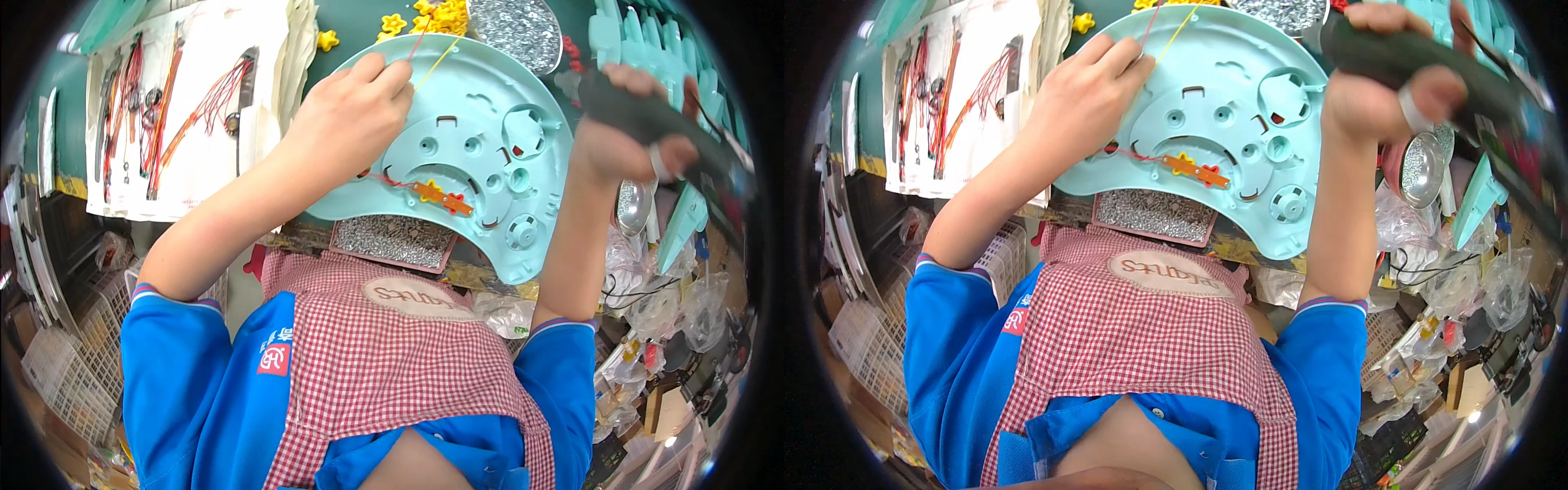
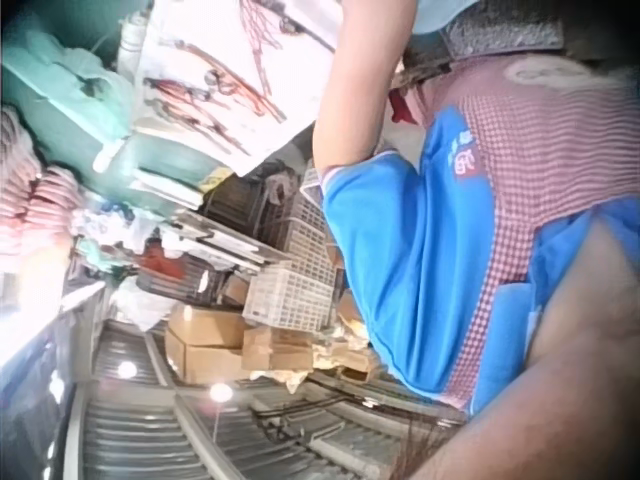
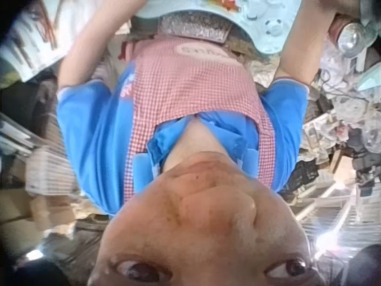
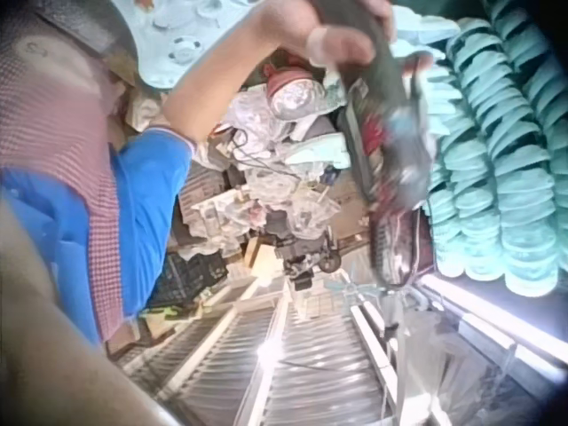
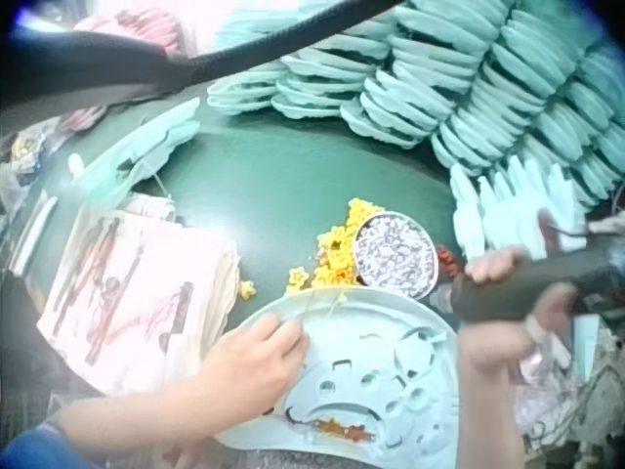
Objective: The person assembles a light-blue plastic toy component by inserting small star-shaped pieces and wiring, then uses a power drill to fasten screws into the component. The person handles multiple similar components, placing them in a stack after assembly.
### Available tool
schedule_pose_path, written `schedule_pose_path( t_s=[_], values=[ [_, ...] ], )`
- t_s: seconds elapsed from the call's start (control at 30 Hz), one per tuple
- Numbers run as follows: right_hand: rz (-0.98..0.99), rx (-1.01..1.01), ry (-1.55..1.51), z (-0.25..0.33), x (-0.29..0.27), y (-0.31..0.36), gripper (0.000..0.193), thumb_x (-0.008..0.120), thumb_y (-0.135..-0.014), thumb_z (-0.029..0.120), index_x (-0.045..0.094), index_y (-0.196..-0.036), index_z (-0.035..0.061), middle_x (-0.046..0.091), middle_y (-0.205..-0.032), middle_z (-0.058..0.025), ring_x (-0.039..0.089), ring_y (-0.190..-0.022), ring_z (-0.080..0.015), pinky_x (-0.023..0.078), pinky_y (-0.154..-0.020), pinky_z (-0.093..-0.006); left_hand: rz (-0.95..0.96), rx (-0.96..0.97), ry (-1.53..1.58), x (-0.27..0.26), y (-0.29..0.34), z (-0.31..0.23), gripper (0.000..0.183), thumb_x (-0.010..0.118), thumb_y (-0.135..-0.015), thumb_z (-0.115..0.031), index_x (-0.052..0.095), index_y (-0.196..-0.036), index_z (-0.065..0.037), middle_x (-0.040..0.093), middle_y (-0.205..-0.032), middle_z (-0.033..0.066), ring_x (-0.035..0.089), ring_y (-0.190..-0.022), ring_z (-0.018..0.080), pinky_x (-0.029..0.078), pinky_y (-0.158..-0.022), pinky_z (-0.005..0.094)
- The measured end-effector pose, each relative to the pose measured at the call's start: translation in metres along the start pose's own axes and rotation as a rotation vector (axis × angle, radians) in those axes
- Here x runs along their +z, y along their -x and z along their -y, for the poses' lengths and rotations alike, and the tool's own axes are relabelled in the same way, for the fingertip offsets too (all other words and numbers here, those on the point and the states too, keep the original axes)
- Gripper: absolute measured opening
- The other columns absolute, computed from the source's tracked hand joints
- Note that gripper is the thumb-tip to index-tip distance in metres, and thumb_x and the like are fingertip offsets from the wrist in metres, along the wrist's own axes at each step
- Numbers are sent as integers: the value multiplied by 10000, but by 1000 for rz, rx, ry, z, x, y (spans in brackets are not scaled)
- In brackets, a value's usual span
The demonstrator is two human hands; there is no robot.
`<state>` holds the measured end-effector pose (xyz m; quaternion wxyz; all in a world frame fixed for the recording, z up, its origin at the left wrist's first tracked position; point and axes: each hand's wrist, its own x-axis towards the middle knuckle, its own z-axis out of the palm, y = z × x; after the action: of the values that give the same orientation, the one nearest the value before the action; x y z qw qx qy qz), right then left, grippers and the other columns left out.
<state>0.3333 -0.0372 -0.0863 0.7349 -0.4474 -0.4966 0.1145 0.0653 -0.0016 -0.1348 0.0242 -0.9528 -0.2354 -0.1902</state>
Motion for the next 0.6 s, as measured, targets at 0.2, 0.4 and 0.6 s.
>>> schedule_pose_path(
  t_s=[0.2, 0.4, 0.6],
  values=[
    [64, -70, 34, -53, 11, -6, 756, 610, -818, 556, 419, -1197, -70, 615, -719, -211, 618, -644, -259, 516, -665, -343, -7, 102, -57, -9, -3, 12, 170, 606, -685, -146, 632, -836, -70, 567, -1048, -5, 522, -1018, 178, 438, -817, 302],
    [-6, -30, -7, -29, 0, -11, 830, 571, -784, 681, 427, -1243, 4, 605, -754, -169, 602, -725, -283, 499, -764, -428, 201, 17, 657, -34, -17, 31, 265, 738, -623, -47, 676, -877, -87, 655, -1008, 36, 597, -965, 248, 477, -805, 372],
    [-30, -131, -202, 6, -55, -12, 796, 433, -787, 772, 482, -1250, 127, 598, -746, -133, 566, -659, -275, 490, -681, -473, 359, -16, 710, -40, -53, -1, 160, 779, -675, -135, 720, -811, -73, 677, -852, 57, 620, -810, 246, 495, -723, 372]
  ],
)
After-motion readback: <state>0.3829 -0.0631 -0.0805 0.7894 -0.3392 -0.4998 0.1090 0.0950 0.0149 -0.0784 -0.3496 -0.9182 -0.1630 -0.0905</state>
